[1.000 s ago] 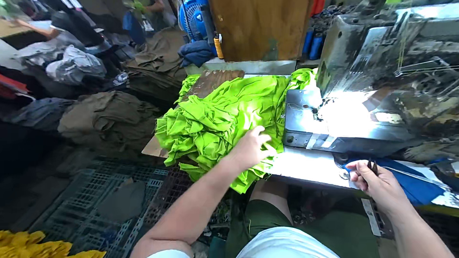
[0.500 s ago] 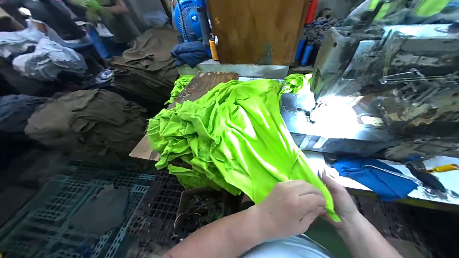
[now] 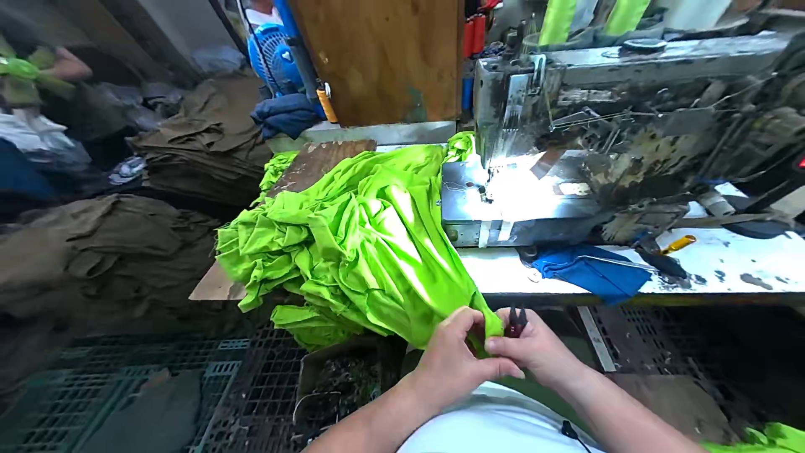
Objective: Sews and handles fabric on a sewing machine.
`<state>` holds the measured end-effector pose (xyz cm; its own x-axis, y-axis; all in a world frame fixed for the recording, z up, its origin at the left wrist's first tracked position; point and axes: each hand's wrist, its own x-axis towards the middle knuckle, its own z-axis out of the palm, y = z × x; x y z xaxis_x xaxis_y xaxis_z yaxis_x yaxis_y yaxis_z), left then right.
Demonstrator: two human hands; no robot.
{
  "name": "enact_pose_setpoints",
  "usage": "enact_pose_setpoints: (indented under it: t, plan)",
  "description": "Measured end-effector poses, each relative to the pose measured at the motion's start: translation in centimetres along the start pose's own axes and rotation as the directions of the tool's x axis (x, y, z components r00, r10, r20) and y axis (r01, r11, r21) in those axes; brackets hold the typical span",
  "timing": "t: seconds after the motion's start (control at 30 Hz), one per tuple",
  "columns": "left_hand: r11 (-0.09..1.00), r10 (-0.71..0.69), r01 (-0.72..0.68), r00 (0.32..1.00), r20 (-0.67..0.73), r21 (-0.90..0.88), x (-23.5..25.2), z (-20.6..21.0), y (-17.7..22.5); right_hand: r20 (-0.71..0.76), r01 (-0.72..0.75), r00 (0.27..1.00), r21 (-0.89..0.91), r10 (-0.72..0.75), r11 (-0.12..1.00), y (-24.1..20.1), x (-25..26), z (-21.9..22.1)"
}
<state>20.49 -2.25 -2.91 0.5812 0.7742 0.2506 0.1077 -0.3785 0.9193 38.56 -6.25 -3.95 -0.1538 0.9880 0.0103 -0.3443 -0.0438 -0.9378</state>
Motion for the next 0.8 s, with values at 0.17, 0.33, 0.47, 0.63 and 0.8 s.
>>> enact_pose_setpoints:
  t: [0.17, 0.33, 0.47, 0.63, 0.8]
  plan:
    - [0.994, 0.077, -0.074, 0.996, -0.035, 0.078, -1.3, -1.7, 0.3, -0.023, 0.236, 0.967, -0.286, -0.252, 0.929, -0.6, -0.2, -0.1]
    - [0.565, -0.342, 0.223, 0.940, 0.020, -0.795, -2.3, -2.9, 3.4, -0.058, 0.234, 0.851, -0.848, -0.521, 0.476, -0.4, -0.8, -1.5]
    - [0.734, -0.085, 0.027, 0.995, -0.052, -0.679, -0.5, -3.7, 1.8, -0.337, 0.056, 0.876, -0.639, -0.344, 0.767, 1.5, 0.4, -3.1]
    - [0.944, -0.160, 0.079, 0.959, -0.236, -0.321, 1.2, -4.8, 0.8, 0.174, -0.127, 0.984, 0.572, 0.031, 0.811, -1.4, 0.5, -5.0]
    - [0.793, -0.167, -0.001, 0.962, -0.218, -0.609, 0.5, -6.0, 1.2, 0.262, -0.119, 0.965, 0.544, -0.033, 0.831, -1.7, 0.5, -4.3]
